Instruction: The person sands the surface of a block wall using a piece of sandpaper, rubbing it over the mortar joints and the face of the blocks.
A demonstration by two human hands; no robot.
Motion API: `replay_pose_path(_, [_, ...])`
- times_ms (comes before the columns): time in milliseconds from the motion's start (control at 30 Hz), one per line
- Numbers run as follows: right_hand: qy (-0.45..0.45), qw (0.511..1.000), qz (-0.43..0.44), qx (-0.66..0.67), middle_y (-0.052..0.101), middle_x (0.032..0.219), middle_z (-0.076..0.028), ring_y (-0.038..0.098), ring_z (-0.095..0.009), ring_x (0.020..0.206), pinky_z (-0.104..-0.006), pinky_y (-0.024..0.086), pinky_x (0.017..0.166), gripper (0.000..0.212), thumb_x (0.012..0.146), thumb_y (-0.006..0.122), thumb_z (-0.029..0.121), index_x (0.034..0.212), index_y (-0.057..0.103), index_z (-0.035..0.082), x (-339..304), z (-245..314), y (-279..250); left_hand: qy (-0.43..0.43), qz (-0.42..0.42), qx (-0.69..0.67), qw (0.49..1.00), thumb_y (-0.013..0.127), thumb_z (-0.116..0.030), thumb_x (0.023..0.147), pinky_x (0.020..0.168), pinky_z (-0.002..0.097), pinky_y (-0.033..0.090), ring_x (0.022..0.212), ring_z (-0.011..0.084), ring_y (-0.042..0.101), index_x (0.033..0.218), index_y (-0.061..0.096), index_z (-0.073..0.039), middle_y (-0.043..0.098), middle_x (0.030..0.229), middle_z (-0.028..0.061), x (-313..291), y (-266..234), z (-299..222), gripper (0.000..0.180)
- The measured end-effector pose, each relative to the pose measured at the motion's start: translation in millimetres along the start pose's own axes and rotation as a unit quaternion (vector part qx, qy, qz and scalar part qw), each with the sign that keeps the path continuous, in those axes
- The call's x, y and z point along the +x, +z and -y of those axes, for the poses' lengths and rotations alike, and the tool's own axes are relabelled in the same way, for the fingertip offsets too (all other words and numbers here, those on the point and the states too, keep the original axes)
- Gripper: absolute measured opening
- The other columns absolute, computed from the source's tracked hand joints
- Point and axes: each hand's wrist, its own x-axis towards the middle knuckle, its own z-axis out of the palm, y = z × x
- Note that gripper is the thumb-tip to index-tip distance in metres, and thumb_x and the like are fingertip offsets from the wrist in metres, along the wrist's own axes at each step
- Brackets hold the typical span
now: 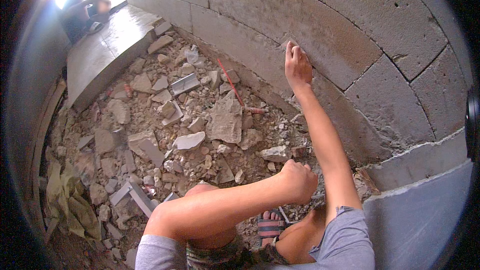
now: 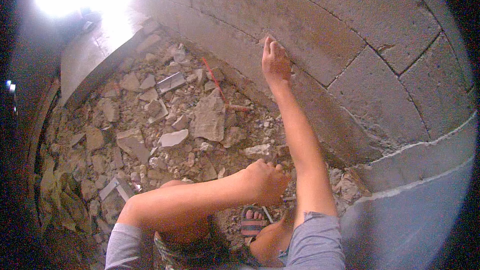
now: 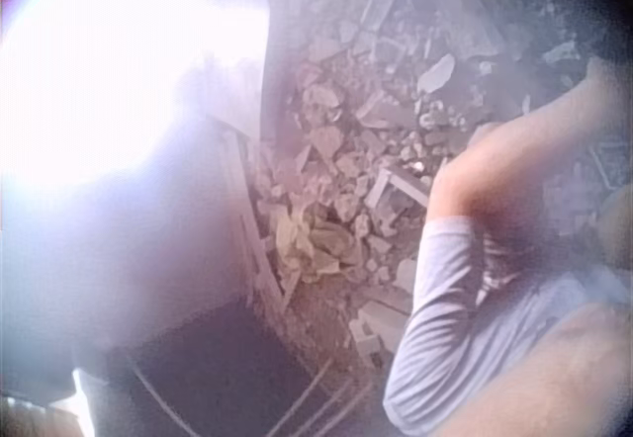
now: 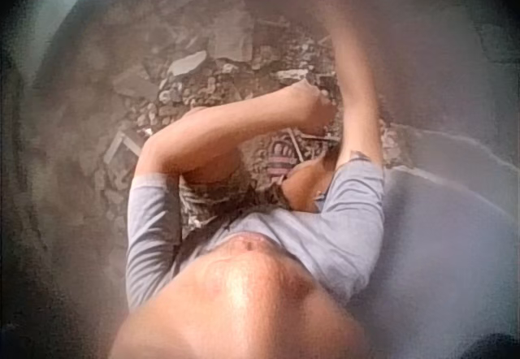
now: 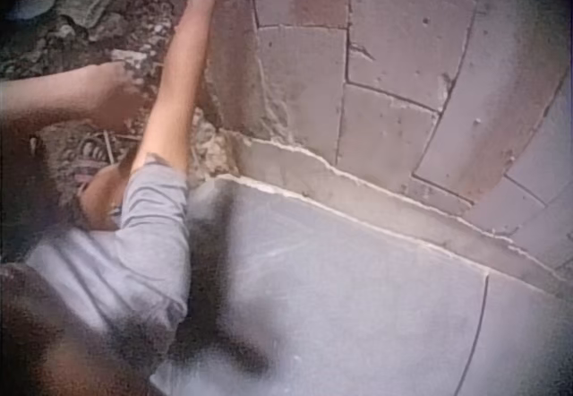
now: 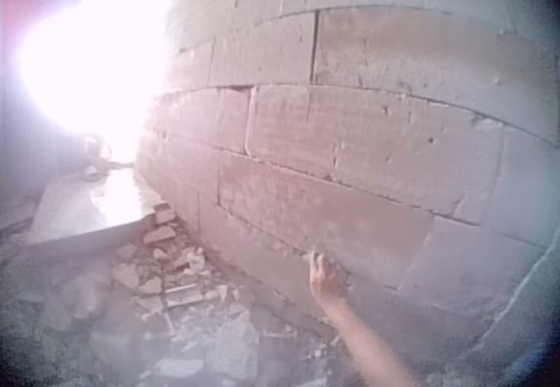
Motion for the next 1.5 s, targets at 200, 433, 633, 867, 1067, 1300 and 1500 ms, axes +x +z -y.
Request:
replay_pose_path(200, [-0.046, 0.993, 0.107, -0.031, 0.050, 0.103, -0.007, 0.061, -0.021, 0.085, -0.0312, 0.056, 0.057, 0.043, 0.082, 0.053, 0.014, 0.124, 0.049, 0.004, -41.5, 20.1, 21.4, -0.004, -0.006, -0.004, 1.000, 0.059, -0.025, 0.079, 0.081, 0.0420, 0.047, 0.100, 0.0286, 0.062, 0.108, 0.063, -0.002, 0.062, 0.110, 0.0172, -2.0, 0.6, -1.7, 0.037])
replay_pose_path(433, [-0.022, 1.000, 0.009, 0.003, 0.050, 0.096, -0.005, 0.059, -0.020, 0.083, -0.0363, 0.054, 0.060, 0.043, 0.083, 0.053, 0.015, 0.125, 0.051, 0.006, -11.8, -2.0, -12.7, 0.014, -0.032, 0.002, 0.999, 0.060, -0.025, 0.078, 0.080, 0.0425, 0.047, 0.099, 0.0296, 0.062, 0.107, 0.064, -0.003, 0.062, 0.109, 0.0174, -1.2, 2.4, -6.4, 0.037])
replay_pose_path(633, [-0.057, 0.997, 0.035, -0.023, 0.048, 0.100, -0.007, 0.056, -0.021, 0.087, -0.0273, 0.057, 0.059, 0.047, 0.081, 0.057, 0.009, 0.127, 0.048, 0.003, -41.1, 2.5, 8.7, 0.001, -0.019, 0.005, 1.000, 0.060, -0.025, 0.078, 0.081, 0.0419, 0.047, 0.100, 0.0291, 0.062, 0.110, 0.062, -0.001, 0.061, 0.112, 0.0173, -1.2, 4.9, -1.8, 0.039])
replay_pose_path(867, [-0.023, 0.997, 0.042, -0.068, 0.048, 0.099, -0.007, 0.058, -0.019, 0.083, -0.0289, 0.057, 0.057, 0.046, 0.081, 0.055, 0.012, 0.125, 0.049, 0.003, -32.7, 0.2, -7.9, 0.009, -0.005, 0.009, 1.000, 0.060, -0.025, 0.078, 0.081, 0.0432, 0.047, 0.100, 0.0295, 0.062, 0.110, 0.062, -0.001, 0.061, 0.113, 0.0181, 0.9, 1.1, -1.6, 0.039])
replay_pose_path(1067, [-0.032, 0.999, 0.022, 0.004, 0.048, 0.097, -0.008, 0.057, -0.021, 0.084, -0.0304, 0.056, 0.058, 0.045, 0.080, 0.054, 0.006, 0.124, 0.050, 0.003, -21.1, -1.7, -4.7, 0.021, 0.005, 0.021, 1.000, 0.060, -0.025, 0.079, 0.076, 0.0429, 0.050, 0.099, 0.0288, 0.063, 0.110, 0.063, -0.001, 0.061, 0.112, 0.0178, 0.6, -1.6, -7.5, 0.039])
replay_pose_path(1300, [0.014, 0.981, -0.064, 0.185, 0.048, 0.094, -0.009, 0.055, -0.024, 0.086, -0.0325, 0.052, 0.073, 0.042, 0.080, 0.054, 0.000, 0.122, 0.055, 0.002, 44.9, 5.3, -28.1, 0.028, 0.023, 0.026, 0.999, 0.061, -0.026, 0.077, 0.076, 0.0429, 0.050, 0.100, 0.0274, 0.063, 0.109, 0.064, -0.003, 0.062, 0.113, 0.0163, 6.9, 1.8, -1.2, 0.039])
replay_pose_path(1500, [0.005, 0.995, -0.089, 0.044, 0.050, 0.096, -0.007, 0.055, -0.021, 0.087, -0.0300, 0.053, 0.072, 0.038, 0.082, 0.054, 0.009, 0.119, 0.055, 0.002, 74.7, 31.1, -6.0, 0.068, 0.027, 0.015, 0.997, 0.061, -0.025, 0.073, 0.066, 0.0437, 0.052, 0.083, 0.0337, 0.066, 0.090, 0.064, 0.003, 0.064, 0.095, 0.0231, 6.8, 21.1, 4.5, 0.033])
